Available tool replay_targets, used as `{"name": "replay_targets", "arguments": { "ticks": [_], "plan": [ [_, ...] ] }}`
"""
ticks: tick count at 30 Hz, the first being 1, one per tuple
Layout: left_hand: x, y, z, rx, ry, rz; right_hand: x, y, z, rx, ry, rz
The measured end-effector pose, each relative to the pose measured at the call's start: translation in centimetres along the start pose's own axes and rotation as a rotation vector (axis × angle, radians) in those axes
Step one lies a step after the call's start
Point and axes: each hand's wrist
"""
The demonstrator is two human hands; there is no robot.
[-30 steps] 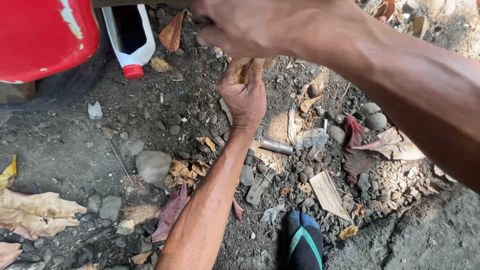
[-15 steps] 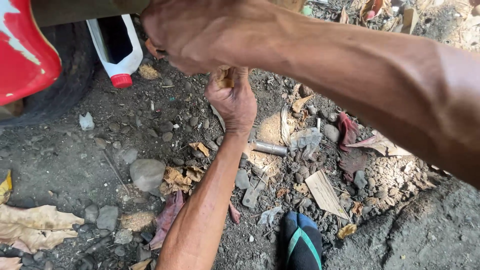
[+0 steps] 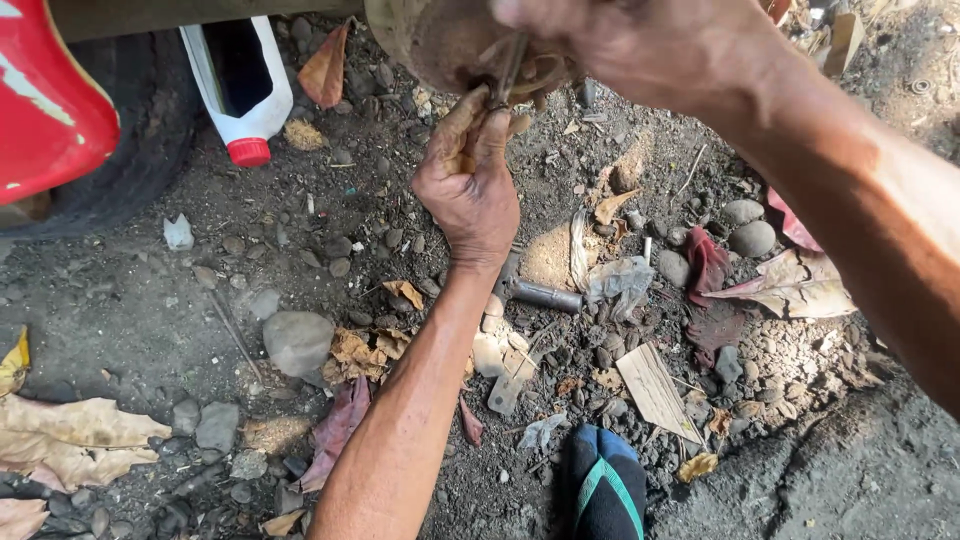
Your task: The person works on a rusty metal component mounted under the red body panel of a scooter, steadying it with one hand while working on its opening with a small pointed tool. At times they strike the area with a hammer and reposition the component while continuing to work on it by hand.
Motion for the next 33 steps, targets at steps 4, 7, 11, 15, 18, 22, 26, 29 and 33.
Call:
{"name": "replay_targets", "arguments": {
  "ticks": [4,7,11,15,18,22,26,29,33],
  "plan": [
    [-0.7,0.0,-0.1,-0.009,-0.076,-0.044,0.9,-0.2,1.9,-0.439,0.011,-0.657],
    [-0.6,0.1,-0.2,0.005,-0.048,0.033,1.8,-1.3,1.8,-0.484,0.057,-0.787],
    [-0.7,-0.9,-0.1,0.030,0.002,0.028,2.6,-2.0,1.6,-0.417,0.156,-0.927],
    [-1.7,-1.0,0.7,0.002,0.059,-0.139,3.6,-3.9,0.4,-0.387,0.073,-0.958],
    [-1.6,-1.2,1.2,0.056,0.012,-0.039,4.9,-5.8,-2.2,-0.225,0.061,-0.832],
    [-1.3,-0.7,0.9,0.024,-0.085,0.160,6.4,-6.2,-6.0,0.112,0.112,-0.395],
    [-1.7,-0.4,0.5,0.010,-0.077,0.132,7.6,-5.6,-8.9,0.216,-0.137,-0.009],
    [-1.9,0.3,0.6,-0.060,-0.116,0.017,7.2,-2.9,-11.0,0.407,-0.587,0.860],
    [-0.9,0.7,0.3,-0.046,-0.084,0.107,4.7,-2.7,-9.2,0.161,-0.504,0.304]
  ]
}}
Point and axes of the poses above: each hand's wrist, its own z-axis away from the middle knuckle, its own y-axis out of the palm, x = y × z, and after that the axes turned 10 degrees about -y, right-handed
